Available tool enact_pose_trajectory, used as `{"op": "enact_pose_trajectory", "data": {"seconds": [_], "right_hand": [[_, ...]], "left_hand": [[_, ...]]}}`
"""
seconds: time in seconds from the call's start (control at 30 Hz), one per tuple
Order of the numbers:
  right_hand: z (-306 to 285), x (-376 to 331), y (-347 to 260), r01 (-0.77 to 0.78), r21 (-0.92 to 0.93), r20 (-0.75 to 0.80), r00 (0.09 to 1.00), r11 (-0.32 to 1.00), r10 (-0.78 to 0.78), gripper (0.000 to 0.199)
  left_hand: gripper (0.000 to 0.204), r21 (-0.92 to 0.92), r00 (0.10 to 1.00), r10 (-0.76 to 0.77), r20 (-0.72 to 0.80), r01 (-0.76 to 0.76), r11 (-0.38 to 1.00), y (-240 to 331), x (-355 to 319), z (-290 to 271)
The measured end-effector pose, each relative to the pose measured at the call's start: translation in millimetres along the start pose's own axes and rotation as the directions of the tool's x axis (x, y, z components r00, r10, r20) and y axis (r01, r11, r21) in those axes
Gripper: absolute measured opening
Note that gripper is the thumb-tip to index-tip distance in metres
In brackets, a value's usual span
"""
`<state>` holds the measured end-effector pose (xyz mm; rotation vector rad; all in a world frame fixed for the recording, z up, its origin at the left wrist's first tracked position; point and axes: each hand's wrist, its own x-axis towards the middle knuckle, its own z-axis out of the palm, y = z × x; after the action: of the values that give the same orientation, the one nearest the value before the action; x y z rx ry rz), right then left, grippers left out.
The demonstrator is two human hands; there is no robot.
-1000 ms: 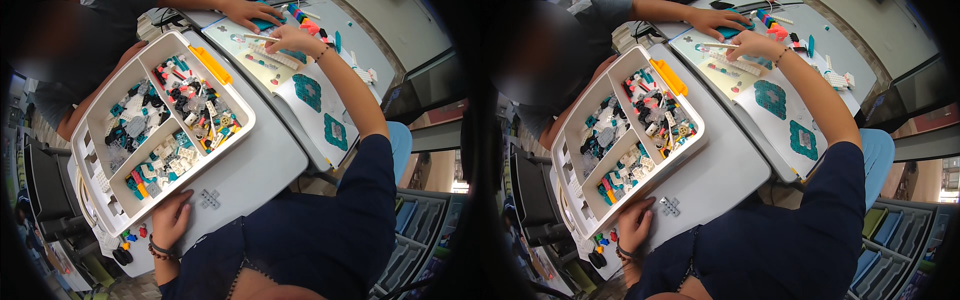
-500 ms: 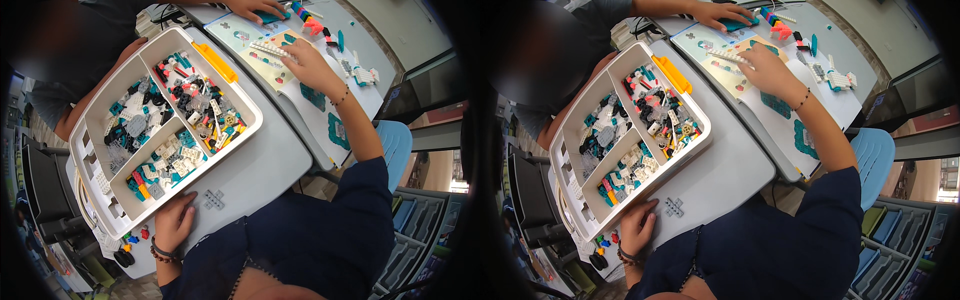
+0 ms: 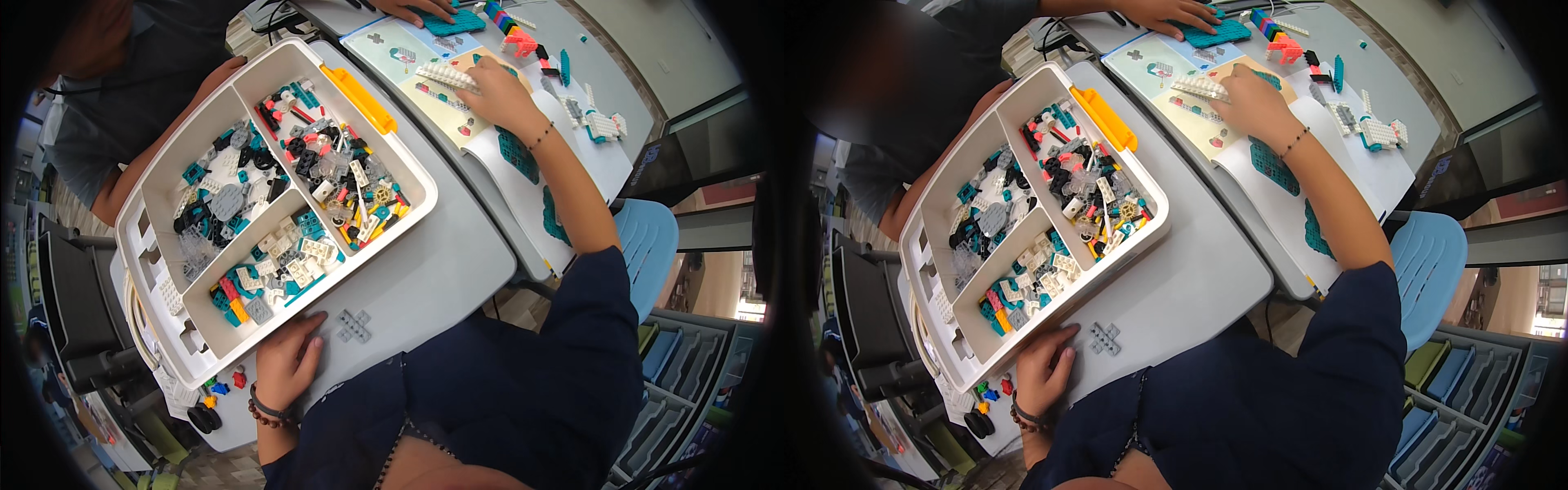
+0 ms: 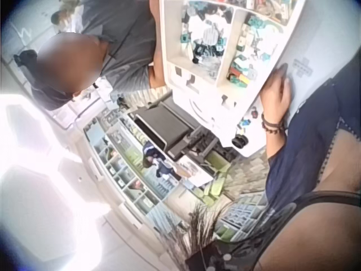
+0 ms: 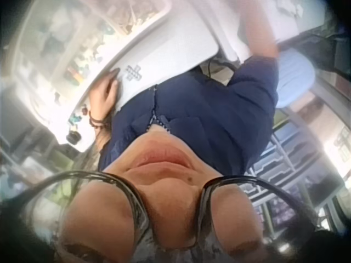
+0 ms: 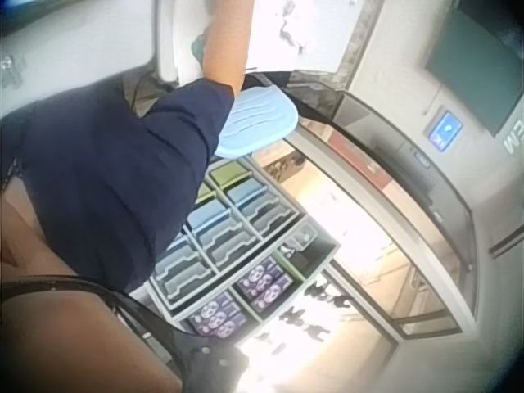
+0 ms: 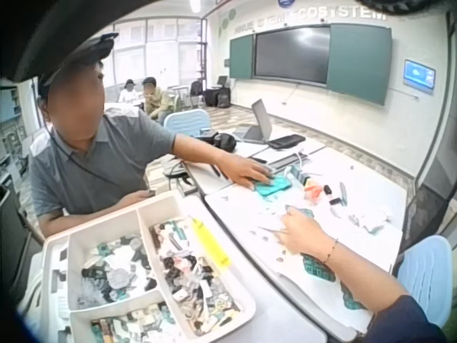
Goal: The person assembles small plastic building blocks by selecting pieces from a compartmentalized tray and connecting them by hand. They build small structures and place them on the table while another person works nearby.
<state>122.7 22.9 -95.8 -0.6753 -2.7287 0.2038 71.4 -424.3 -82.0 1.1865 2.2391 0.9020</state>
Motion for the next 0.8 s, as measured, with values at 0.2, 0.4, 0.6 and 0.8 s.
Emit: {"op": "enact_pose_trajectory", "data": {"seconds": [0.2,0.4,0.6,0.8], "right_hand": [[-36,-4,-20,-0.074,0.123,-0.034,0.996,0.99,0.079,0.035],[-50,6,-19,0.008,0.134,-0.057,0.998,0.991,0.0,0.036],[4,97,-5,0.066,-0.057,0.112,0.992,0.996,-0.059,0.036],[41,135,-6,-0.013,-0.18,0.144,0.989,0.984,0.039,0.04]], "left_hand": [[0.028,-0.005,0.999,-0.036,0.013,0.036,0.999,4,-2,-2],[0.026,0.007,1.0,0.025,-0.019,-0.025,1.0,2,-2,2],[0.026,0.02,0.999,0.033,-0.031,-0.033,0.999,1,-2,3],[0.026,0.032,0.998,0.04,-0.054,-0.038,0.999,4,-5,2]]}}
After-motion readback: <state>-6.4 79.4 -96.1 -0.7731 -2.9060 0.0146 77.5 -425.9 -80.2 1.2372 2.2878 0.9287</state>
